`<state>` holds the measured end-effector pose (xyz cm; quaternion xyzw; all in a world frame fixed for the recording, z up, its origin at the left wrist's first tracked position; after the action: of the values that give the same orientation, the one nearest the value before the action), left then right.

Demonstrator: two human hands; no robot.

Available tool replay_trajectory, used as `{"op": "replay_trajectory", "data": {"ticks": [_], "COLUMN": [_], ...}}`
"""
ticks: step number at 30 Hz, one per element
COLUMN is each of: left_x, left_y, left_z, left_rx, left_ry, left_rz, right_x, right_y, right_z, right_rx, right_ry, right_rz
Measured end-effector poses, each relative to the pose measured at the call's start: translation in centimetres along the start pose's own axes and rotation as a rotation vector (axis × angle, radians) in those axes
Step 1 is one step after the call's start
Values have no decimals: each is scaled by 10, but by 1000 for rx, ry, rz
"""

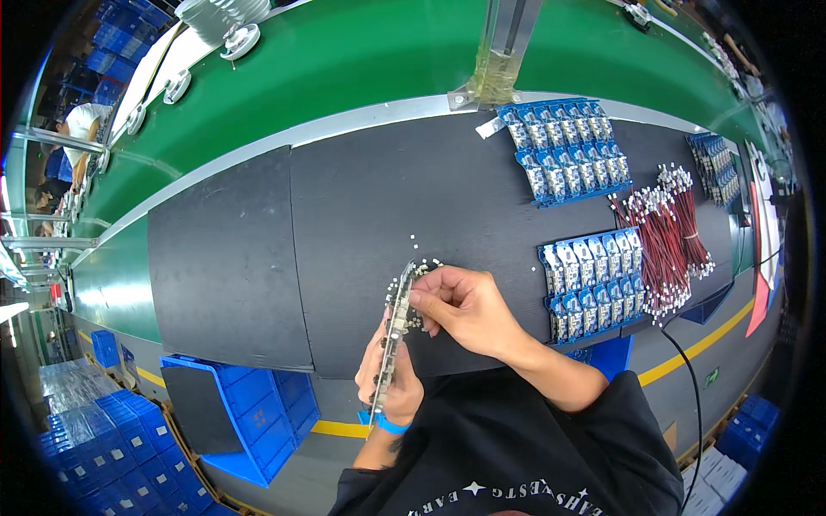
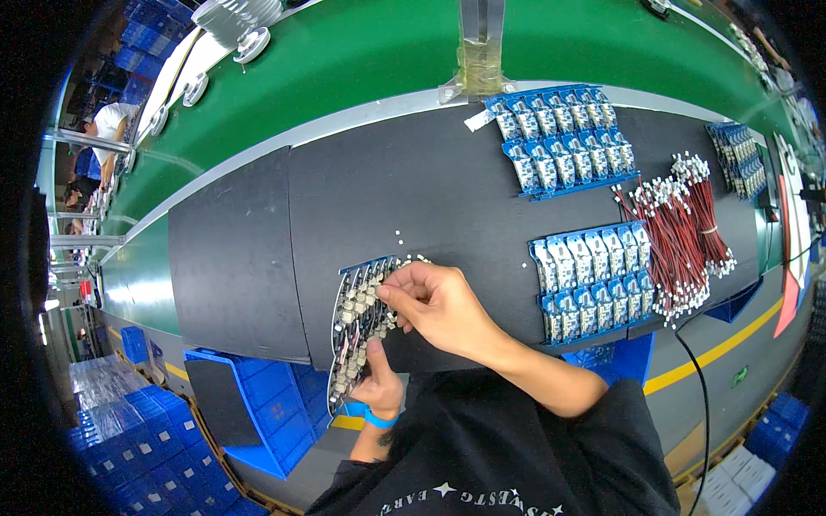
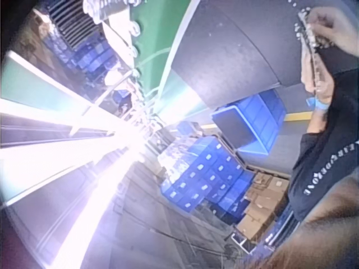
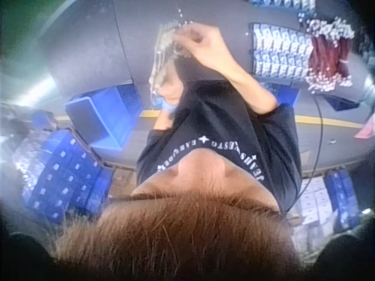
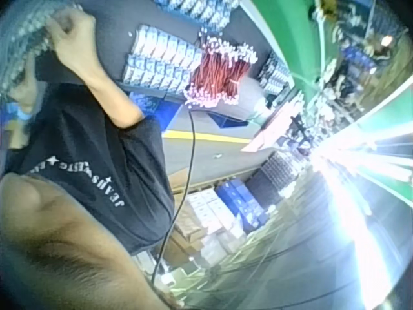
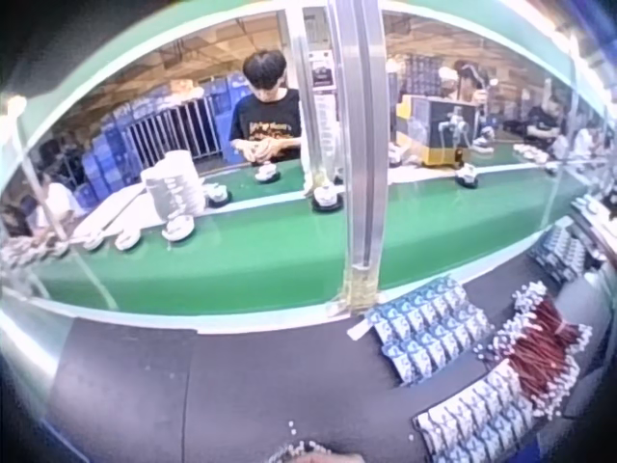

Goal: The person assembles electronic components and wiring harnesses onto LED circuit boards by hand.

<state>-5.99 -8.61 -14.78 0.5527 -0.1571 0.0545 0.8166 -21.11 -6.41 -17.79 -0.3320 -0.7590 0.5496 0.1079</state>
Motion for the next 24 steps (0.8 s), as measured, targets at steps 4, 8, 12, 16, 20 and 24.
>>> {"op": "replay_trajectory", "data": {"ticks": [4,8,12,16,20,24], "left_x": [-4,-10,-4,-3,-10,-2], "left_y": [33,3,1,-6,16,10], "left_z": [9,4,1,1,5,4], "left_rx": [-317,-75,-77,-4,-168,-68], "left_ry": [103,-57,-3,-33,-54,89], "left_rz": [-47,48,-22,11,66,-126], "right_x": [-7,-10,-10,-12,-2,-6], "right_y": [5,8,1,6,5,16], "right_z": [0,0,1,0,-1,1], "right_rx": [-39,-138,-42,-66,-61,-142], "right_ry": [-91,-117,-97,-96,-70,-149], "right_rz": [69,10,36,30,-29,59]}}
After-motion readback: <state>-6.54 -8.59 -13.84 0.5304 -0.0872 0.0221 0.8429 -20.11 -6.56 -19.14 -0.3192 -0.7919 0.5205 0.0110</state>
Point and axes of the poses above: each hand's wrist, its own z-axis towards the middle knuckle, its own x-axis out of the back of the hand, y = z × x, the point moved 10 cm from there along z, towards the middle knuckle, and after that the axes turned 12 degrees about y, right-handed, at the moved point
